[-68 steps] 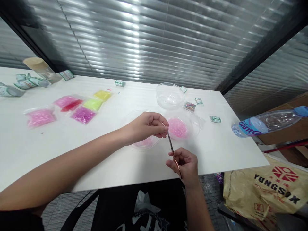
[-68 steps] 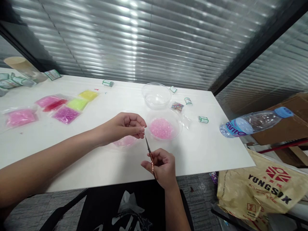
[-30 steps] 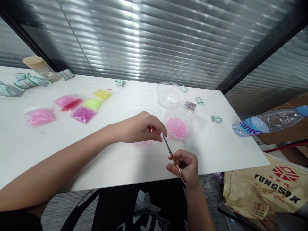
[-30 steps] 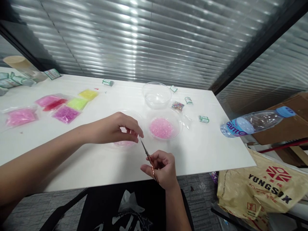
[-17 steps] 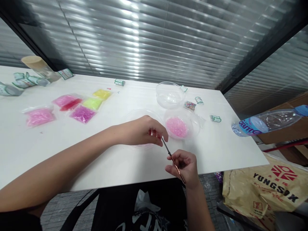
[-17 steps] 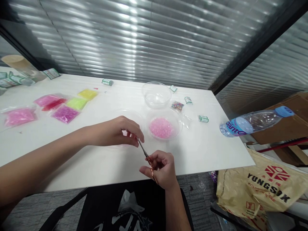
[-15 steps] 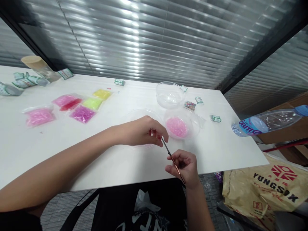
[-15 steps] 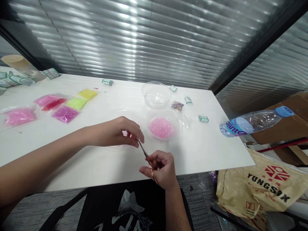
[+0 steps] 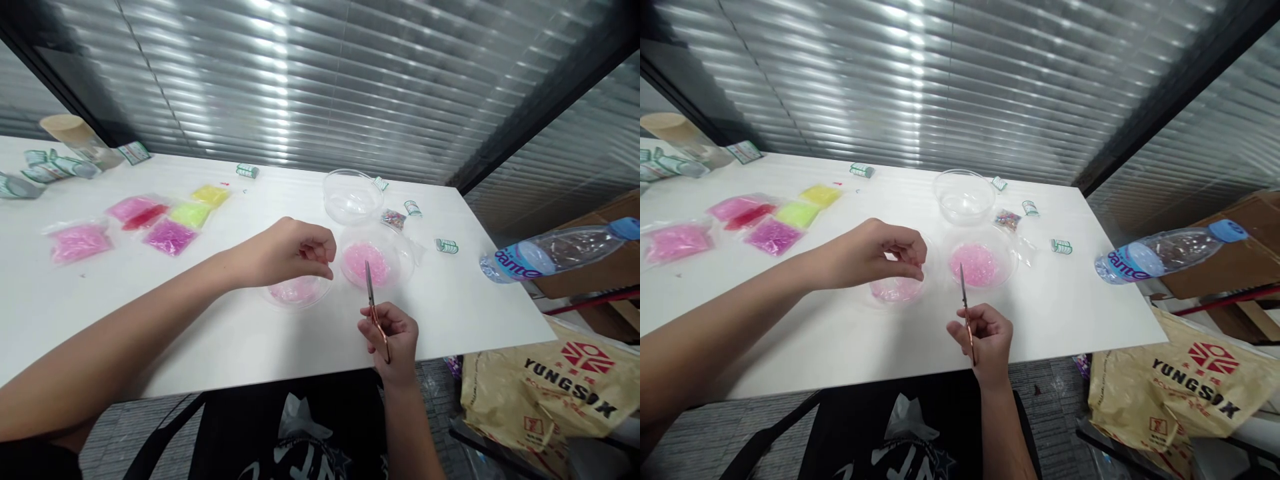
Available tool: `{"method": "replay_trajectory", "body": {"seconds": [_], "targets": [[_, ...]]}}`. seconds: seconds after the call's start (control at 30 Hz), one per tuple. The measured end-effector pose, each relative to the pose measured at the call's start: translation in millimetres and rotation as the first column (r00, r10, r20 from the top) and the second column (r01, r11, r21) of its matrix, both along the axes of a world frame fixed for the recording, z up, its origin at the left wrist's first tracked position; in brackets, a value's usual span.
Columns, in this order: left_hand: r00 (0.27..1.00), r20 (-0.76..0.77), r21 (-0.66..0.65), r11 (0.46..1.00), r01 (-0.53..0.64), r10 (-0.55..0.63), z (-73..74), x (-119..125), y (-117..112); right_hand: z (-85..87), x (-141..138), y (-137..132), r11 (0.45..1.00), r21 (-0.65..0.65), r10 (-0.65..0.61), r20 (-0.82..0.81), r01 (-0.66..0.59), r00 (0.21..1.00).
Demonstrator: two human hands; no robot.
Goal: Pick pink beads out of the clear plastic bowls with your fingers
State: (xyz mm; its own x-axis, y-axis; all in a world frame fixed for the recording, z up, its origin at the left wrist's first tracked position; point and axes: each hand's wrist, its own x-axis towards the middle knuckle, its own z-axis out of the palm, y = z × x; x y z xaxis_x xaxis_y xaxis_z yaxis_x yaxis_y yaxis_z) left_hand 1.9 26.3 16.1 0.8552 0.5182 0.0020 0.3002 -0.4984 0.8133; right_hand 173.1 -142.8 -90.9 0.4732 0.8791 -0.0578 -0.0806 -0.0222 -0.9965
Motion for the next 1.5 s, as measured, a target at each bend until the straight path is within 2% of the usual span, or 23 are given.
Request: {"method": "replay_trajectory", "body": {"seconds": [0.1, 0.23, 0.47, 0.67, 0.8, 1.0, 1.3, 1.4, 1.5], "targets": [[1.000, 0.010, 0.023, 1.000, -0.010, 0.009, -1.5, 0.3, 0.9, -3.4, 0.9, 1.3, 0.996, 0.008, -0.085, -0.071, 0.085, 0.994], [1.000, 0.012, 0.050, 0.998, -0.024, 0.024, -1.2, 1.3, 0.0, -3.3, 0.0, 4.3, 0.990, 0.022, -0.132, -0.137, 0.136, 0.982], [0.997, 0.061, -0.067, 0.996, -0.051, 0.055, 2.4, 0.9, -2.2, -1.9, -1.6, 7.2, 0.985, 0.006, -0.168, -0.204, 0.173, 0.964], [0.990, 0.133, -0.226, 0.974, -0.009, 0.040, -0.3, 1.2, -0.5, -2.0, -1.5, 5.7, 0.989, 0.007, -0.146, -0.166, 0.149, 0.975], [0.992, 0.125, -0.277, 0.961, 0.003, 0.033, -2.5, 0.5, 1.3, 2.4, -3.0, 1.7, 1.000, -0.004, 0.007, -0.069, -0.007, 0.998], [0.992, 0.122, -0.167, 0.986, 0.004, 0.017, -5.3, 3.2, -3.5, 5.1, -1.4, -1.6, 0.987, 0.020, 0.160, 0.024, -0.160, 0.987], [0.990, 0.106, 0.050, 0.995, 0.084, -0.089, -5.8, 4.8, -5.2, 4.5, -0.5, -0.8, 0.961, 0.144, 0.229, 0.072, -0.237, 0.971], [0.985, 0.100, 0.130, 0.983, 0.128, -0.142, -4.8, 6.2, -5.2, 4.8, -0.7, -1.3, 0.954, 0.128, 0.263, 0.069, -0.270, 0.962], [0.975, 0.090, 0.154, 0.970, 0.187, -0.202, -6.2, 7.7, -6.4, 3.4, -0.6, -2.4, 0.955, 0.090, 0.279, 0.064, -0.283, 0.958]]}}
